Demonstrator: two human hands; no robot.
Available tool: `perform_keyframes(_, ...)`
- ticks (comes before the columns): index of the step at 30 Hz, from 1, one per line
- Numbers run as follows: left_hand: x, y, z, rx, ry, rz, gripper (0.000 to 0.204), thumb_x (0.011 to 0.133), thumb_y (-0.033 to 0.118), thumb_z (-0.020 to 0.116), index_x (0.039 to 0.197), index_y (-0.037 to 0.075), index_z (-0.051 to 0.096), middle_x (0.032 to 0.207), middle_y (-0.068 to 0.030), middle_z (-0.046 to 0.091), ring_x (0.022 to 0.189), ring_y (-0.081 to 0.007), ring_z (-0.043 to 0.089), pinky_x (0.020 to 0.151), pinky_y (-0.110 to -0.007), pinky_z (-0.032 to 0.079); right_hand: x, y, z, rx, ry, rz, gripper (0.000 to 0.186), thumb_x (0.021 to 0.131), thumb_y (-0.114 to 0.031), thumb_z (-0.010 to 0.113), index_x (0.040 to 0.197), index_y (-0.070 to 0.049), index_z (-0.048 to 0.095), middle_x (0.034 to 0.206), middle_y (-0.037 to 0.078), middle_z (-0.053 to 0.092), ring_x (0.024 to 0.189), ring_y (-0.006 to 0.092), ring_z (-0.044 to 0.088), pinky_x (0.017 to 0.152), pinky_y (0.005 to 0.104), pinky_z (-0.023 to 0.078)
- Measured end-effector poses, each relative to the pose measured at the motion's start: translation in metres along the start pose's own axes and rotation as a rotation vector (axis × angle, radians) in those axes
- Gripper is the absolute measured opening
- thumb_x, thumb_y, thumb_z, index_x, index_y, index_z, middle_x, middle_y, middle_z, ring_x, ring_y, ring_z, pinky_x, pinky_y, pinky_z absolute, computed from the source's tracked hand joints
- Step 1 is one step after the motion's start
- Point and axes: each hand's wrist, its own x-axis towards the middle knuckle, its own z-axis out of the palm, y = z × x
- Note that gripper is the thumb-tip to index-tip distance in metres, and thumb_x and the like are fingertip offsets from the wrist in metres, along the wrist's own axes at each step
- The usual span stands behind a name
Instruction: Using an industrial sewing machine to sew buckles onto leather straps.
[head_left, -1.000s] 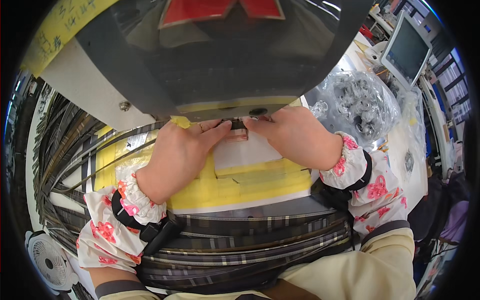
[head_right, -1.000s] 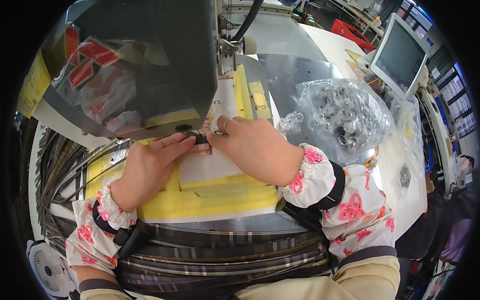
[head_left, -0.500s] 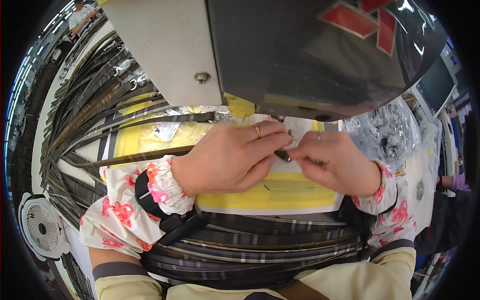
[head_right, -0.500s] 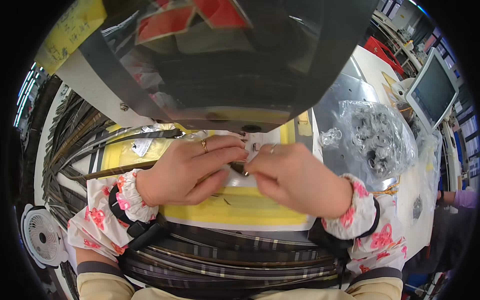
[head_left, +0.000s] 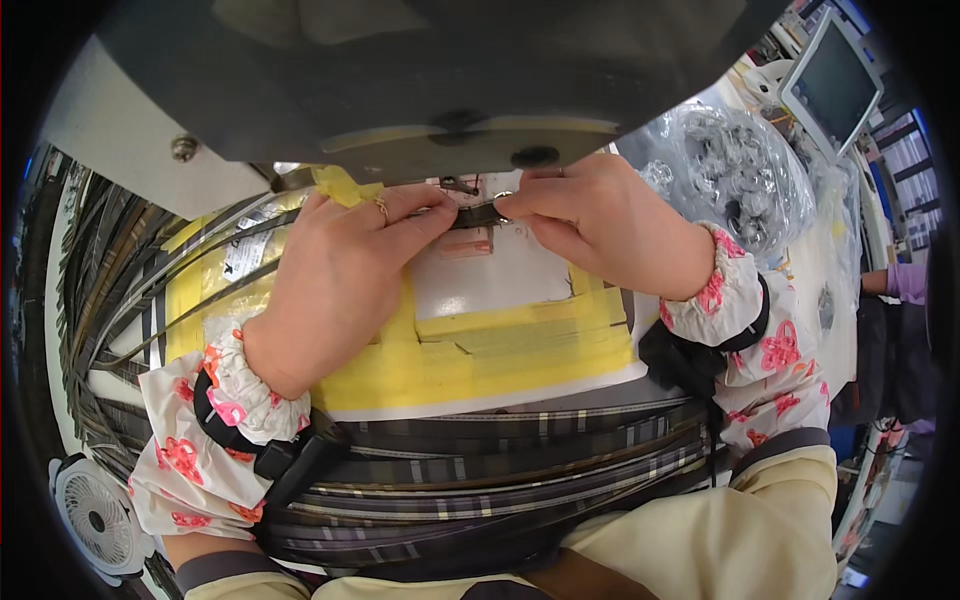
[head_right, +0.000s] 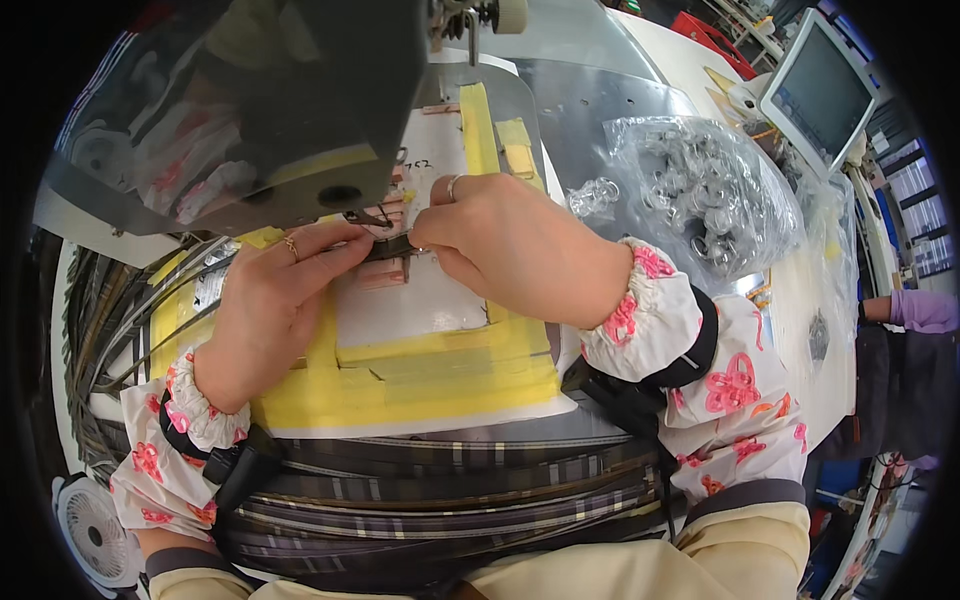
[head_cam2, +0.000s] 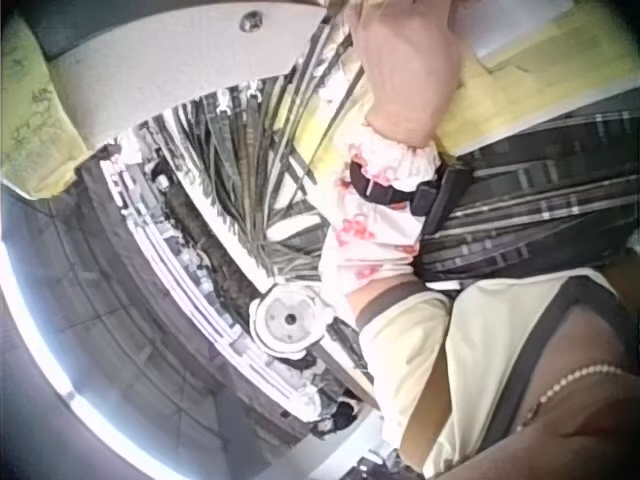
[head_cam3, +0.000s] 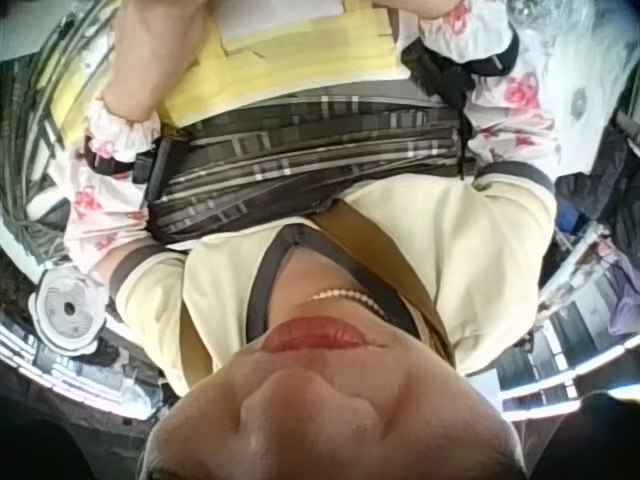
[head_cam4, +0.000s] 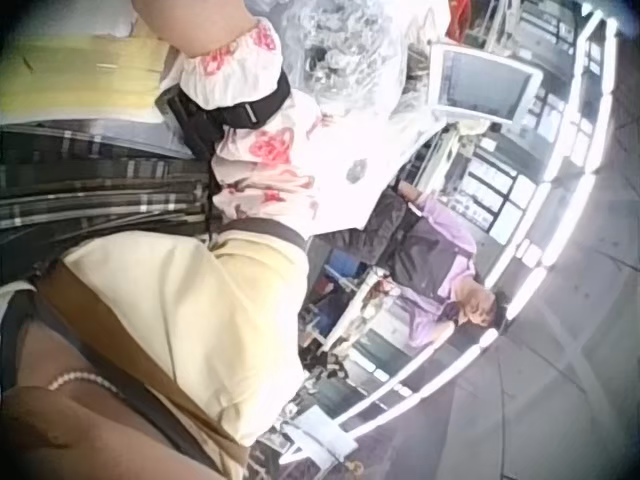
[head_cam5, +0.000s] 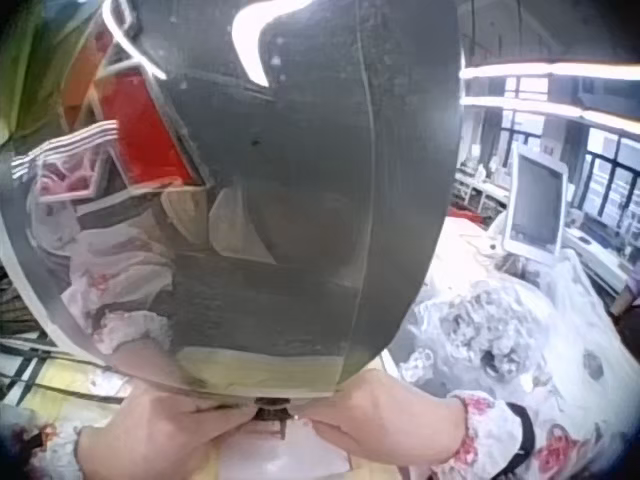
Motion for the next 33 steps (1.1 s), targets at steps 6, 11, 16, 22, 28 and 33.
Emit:
perform_keyframes(6,0.0,-0.007,-0.001,-0.128,-0.072,-0.065,0.032,0.07,-0.012,0.056,0.097,0.001,0.067,0.106,-0.0121,0.065,0.086,-0.0314,0.065,0.072,-0.032,0.052,-0.005,-0.002,0.006,-0.204,-0.041,-0.069,0.017,0.07,0.0,0.06,0.087,-0.001,0.063,0.093,0.015,0.061,0.081,0.0315,0.062,0.07,0.0372,0.052)
perform_keyframes(11,-0.001,-0.009,0.0,-0.149,-0.075,-0.04,0.032,0.071,-0.011,0.057,0.098,0.003,0.068,0.105,-0.0122,0.065,0.086,-0.032,0.065,0.073,-0.033,0.052,-0.005,-0.003,0.007,-0.223,-0.047,-0.088,0.019,0.068,0.001,0.06,0.087,0.0,0.062,0.095,0.016,0.061,0.082,0.032,0.062,0.071,0.0364,0.052)
perform_keyframes(16,0.004,0.003,-0.002,0.235,-0.023,0.117,0.039,0.071,0.0,0.061,0.106,0.015,0.068,0.099,-0.0058,0.062,0.086,-0.0249,0.063,0.06,-0.035,0.048,-0.001,-0.017,0.002,-0.371,-0.111,-0.077,0.019,0.069,0.001,0.06,0.088,0.0,0.063,0.097,0.017,0.06,0.085,0.0313,0.063,0.072,0.0365,0.053)
perform_keyframes(22,-0.002,0.003,0.005,0.221,-0.049,0.05,0.039,0.072,0.005,0.061,0.107,0.018,0.067,0.102,-0.004,0.061,0.091,-0.0246,0.061,0.064,-0.037,0.045,-0.004,-0.015,0.007,-0.348,-0.098,-0.082,0.019,0.07,0.001,0.06,0.089,0.001,0.064,0.095,0.017,0.06,0.086,0.031,0.063,0.071,0.037,0.053)
perform_keyframes(28,0.006,0.011,0.002,0.295,-0.018,0.052,0.036,0.075,0.006,0.058,0.108,0.018,0.067,0.105,-0.0053,0.06,0.094,-0.0262,0.06,0.069,-0.038,0.045,0.001,-0.021,0.005,-0.458,-0.064,-0.092,0.015,0.071,-0.002,0.06,0.085,0.001,0.063,0.091,0.017,0.06,0.084,0.0301,0.063,0.069,0.0361,0.053)
perform_keyframes(33,-0.002,0.002,0.004,0.16,0.004,0.06,0.035,0.071,0.004,0.061,0.104,0.014,0.068,0.104,-0.0048,0.063,0.093,-0.0248,0.061,0.067,-0.036,0.044,-0.003,-0.019,0.008,-0.458,-0.092,-0.066,0.012,0.071,-0.003,0.06,0.082,0.0,0.063,0.091,0.016,0.059,0.083,0.0284,0.062,0.067,0.0348,0.054)
